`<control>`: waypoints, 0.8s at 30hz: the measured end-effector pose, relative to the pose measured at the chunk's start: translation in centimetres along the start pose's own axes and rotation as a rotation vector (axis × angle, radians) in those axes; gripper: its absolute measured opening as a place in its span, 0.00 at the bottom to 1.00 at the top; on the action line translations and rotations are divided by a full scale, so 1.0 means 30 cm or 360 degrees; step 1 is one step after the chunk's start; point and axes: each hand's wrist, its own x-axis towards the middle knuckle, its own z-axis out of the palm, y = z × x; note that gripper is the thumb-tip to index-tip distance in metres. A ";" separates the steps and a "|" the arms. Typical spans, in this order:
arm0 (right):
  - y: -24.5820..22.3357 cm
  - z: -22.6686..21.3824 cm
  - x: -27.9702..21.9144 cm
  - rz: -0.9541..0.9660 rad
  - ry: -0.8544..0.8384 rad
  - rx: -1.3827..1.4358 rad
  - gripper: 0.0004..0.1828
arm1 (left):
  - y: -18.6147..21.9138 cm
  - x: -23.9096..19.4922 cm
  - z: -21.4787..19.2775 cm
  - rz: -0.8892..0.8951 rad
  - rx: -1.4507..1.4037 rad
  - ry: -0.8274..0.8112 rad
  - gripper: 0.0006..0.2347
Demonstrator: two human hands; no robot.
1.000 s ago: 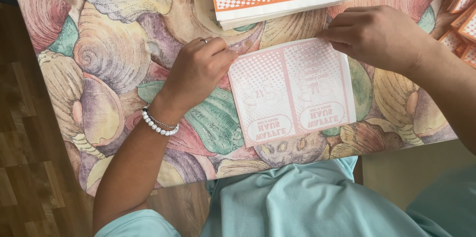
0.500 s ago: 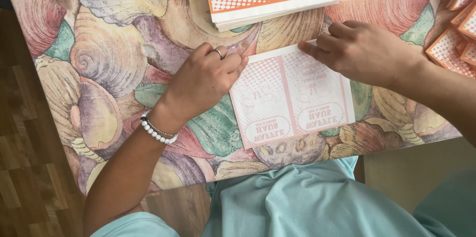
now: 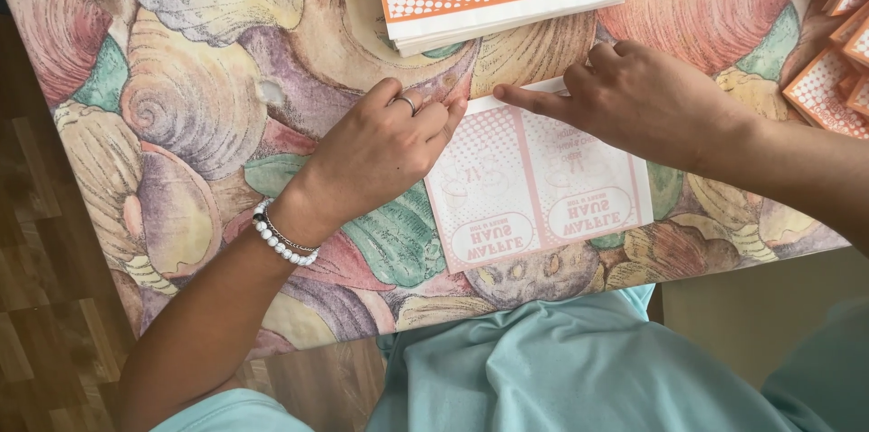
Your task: Folding printed paper sheets into bags and organizing them into stacks on a table.
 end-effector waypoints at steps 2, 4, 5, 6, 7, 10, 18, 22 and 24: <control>-0.005 -0.007 0.002 -0.0029 -0.0052 -0.0022 0.52 | 0.005 0.003 0.004 -0.0002 -0.0005 0.0027 0.13; -0.009 -0.006 0.002 -0.0017 0.0010 -0.0137 0.53 | 0.012 0.004 0.014 0.0029 0.0035 -0.0055 0.15; -0.007 -0.008 0.004 -0.0017 0.0009 -0.0140 0.53 | 0.011 0.003 0.015 0.0027 0.0036 -0.0052 0.15; -0.006 -0.010 0.004 -0.0032 -0.0005 -0.0149 0.53 | 0.011 0.003 0.015 0.0037 0.0043 -0.0087 0.16; -0.006 -0.012 0.004 -0.0047 -0.0019 -0.0158 0.53 | 0.012 0.002 0.016 0.0046 0.0050 -0.0123 0.17; -0.009 -0.011 0.006 -0.0025 -0.0005 -0.0161 0.53 | 0.017 0.000 0.019 0.0017 0.0054 -0.0144 0.19; -0.019 -0.008 0.005 0.0008 -0.0021 -0.0180 0.53 | 0.029 -0.010 0.026 -0.0060 -0.0044 -0.0188 0.19; -0.011 -0.020 0.009 -0.0012 -0.0015 -0.0177 0.54 | 0.024 -0.007 0.024 -0.0061 -0.0089 -0.0195 0.21; -0.007 -0.031 0.017 -0.0025 -0.0062 -0.0174 0.54 | 0.022 -0.007 0.024 -0.0047 -0.0089 -0.0198 0.21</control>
